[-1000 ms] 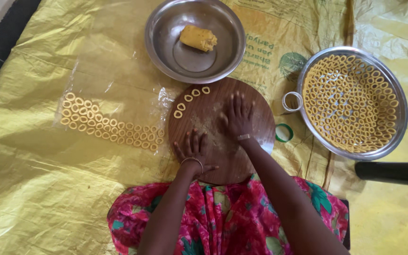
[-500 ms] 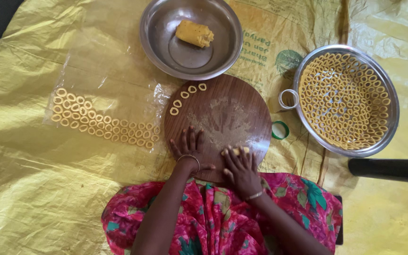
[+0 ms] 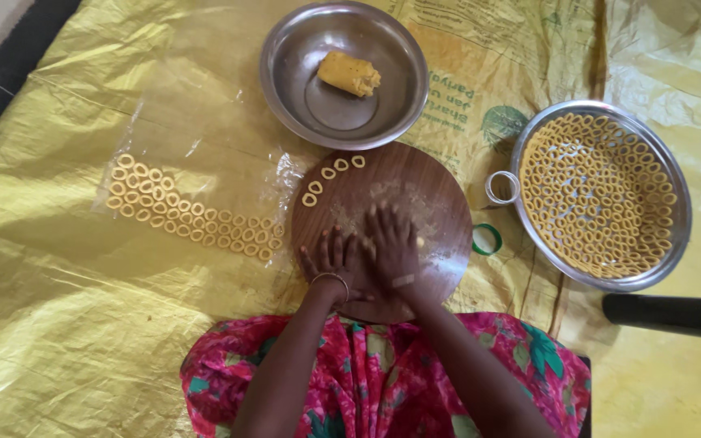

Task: The person rolls small pieces of dough into thin ropes on a wooden board, then folds and pinches them into small rings. The finished rings are placed on a plastic sheet and into a metal tray.

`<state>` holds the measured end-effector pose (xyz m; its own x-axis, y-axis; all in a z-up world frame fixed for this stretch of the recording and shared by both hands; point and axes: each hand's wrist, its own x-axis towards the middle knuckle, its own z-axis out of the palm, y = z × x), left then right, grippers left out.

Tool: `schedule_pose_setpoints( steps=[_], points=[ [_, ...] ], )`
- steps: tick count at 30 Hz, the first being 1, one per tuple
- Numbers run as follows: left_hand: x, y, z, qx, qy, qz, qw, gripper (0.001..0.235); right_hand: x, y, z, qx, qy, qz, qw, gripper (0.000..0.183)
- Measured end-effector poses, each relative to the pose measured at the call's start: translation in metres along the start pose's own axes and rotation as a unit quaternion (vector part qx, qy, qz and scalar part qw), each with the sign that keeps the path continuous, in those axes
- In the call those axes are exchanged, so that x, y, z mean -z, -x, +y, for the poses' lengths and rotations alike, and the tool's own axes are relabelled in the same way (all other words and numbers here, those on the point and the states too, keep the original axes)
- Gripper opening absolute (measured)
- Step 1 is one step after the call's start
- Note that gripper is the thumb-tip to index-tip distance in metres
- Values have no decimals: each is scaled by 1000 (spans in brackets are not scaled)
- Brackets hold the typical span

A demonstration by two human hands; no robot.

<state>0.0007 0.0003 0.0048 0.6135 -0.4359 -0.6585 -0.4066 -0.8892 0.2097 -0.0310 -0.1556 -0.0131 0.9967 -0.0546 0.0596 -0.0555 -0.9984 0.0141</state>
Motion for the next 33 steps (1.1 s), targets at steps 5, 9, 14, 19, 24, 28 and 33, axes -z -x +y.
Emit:
schedule_pose_setpoints(
  steps=[5, 9, 14, 19, 24, 28, 33],
  points=[
    [-3, 2, 0, 0, -8, 15, 1000, 150, 26, 79, 0, 72, -122, 29, 990, 51],
    [2, 5, -1, -6, -3, 8, 1000, 151, 26, 51, 35, 33, -386, 58, 920, 22],
    [8, 13, 0, -7, -13, -4, 1000, 150, 19, 68, 63, -86, -478, 124, 865, 34],
    [2, 4, 0, -2, -10, 4, 1000, 149, 5, 104, 50, 23, -161, 96, 982, 58],
    [-56, -26, 5, 22, 54, 156, 986, 119, -11, 67, 53, -20, -138, 62, 988, 77],
    [-86, -17, 26, -86, 219, 426, 874, 61, -12, 57, 56, -32, -134, 32, 990, 82],
    [-16, 90, 77, -295, 798, 180, 493, 69, -9, 98, 61, 150, -126, 90, 976, 86]
  ],
)
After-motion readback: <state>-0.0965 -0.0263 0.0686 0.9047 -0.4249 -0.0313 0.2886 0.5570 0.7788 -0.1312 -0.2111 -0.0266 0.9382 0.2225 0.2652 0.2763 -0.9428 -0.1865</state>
